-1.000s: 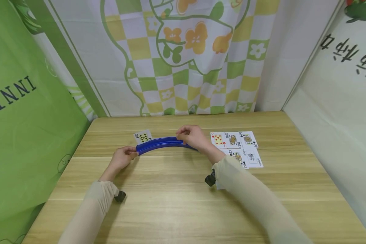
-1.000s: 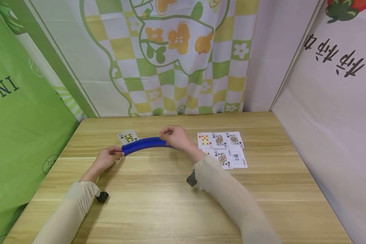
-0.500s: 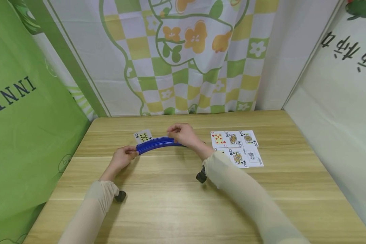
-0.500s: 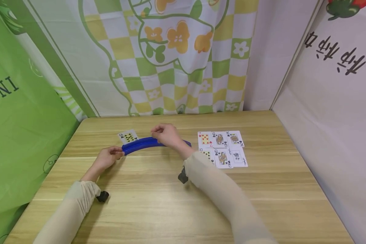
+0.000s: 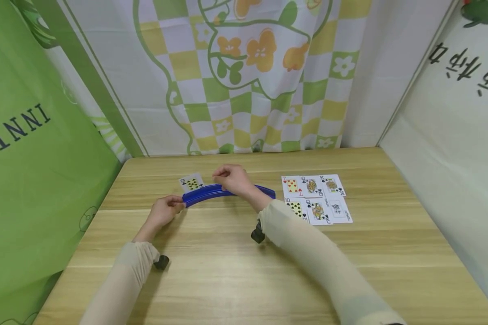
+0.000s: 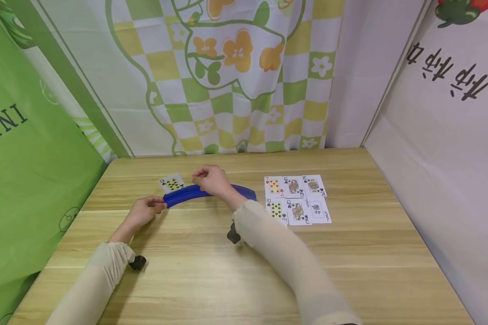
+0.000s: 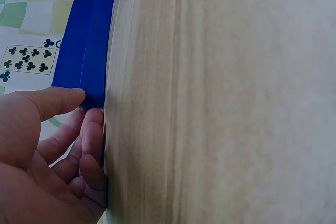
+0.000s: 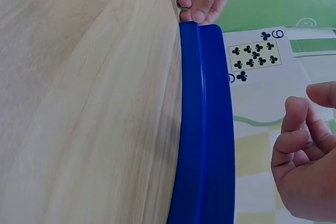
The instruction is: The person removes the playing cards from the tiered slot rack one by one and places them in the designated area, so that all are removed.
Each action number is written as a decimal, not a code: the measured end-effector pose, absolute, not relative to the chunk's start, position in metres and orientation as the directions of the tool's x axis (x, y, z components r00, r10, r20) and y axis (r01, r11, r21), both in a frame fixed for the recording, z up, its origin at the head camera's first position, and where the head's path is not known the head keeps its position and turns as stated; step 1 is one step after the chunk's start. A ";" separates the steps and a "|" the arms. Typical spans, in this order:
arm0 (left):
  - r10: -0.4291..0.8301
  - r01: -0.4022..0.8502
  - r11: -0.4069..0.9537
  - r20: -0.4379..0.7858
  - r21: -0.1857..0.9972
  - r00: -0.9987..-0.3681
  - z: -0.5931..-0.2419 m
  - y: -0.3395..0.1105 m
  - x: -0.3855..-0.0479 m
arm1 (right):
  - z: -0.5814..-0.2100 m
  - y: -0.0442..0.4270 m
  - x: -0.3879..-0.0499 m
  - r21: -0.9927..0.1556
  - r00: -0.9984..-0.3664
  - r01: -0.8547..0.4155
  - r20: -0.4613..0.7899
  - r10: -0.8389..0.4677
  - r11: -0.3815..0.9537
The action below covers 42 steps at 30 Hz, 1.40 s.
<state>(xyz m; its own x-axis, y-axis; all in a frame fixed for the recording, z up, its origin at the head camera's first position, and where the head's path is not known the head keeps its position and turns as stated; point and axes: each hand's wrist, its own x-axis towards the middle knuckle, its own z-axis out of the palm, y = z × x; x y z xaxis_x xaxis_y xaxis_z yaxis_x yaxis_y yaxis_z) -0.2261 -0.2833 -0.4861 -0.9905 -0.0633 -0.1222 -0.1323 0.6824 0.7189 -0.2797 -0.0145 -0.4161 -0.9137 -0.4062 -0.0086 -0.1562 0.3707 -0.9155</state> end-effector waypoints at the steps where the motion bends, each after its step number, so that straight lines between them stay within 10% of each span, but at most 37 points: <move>1: -0.064 -0.134 0.681 -0.124 0.720 -0.990 -0.486 -0.283 -0.227 | -0.417 -0.016 -0.281 -0.916 -0.913 -0.158 -0.007 -0.407 0.369; 42: -0.069 -0.127 0.678 -0.109 0.724 -0.992 -0.491 -0.286 -0.231 | -0.418 -0.056 -0.292 -0.907 -0.919 -0.191 0.030 -0.394 0.375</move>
<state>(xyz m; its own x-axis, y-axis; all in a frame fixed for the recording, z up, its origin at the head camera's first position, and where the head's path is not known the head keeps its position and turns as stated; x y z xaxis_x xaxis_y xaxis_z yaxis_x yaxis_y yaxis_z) -0.2307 -0.2862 -0.4907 -0.9916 -0.0693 -0.1093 -0.1272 0.6779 0.7240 -0.2915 -0.0556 -0.4185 -0.9186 -0.3941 0.0302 -0.1906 0.3746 -0.9074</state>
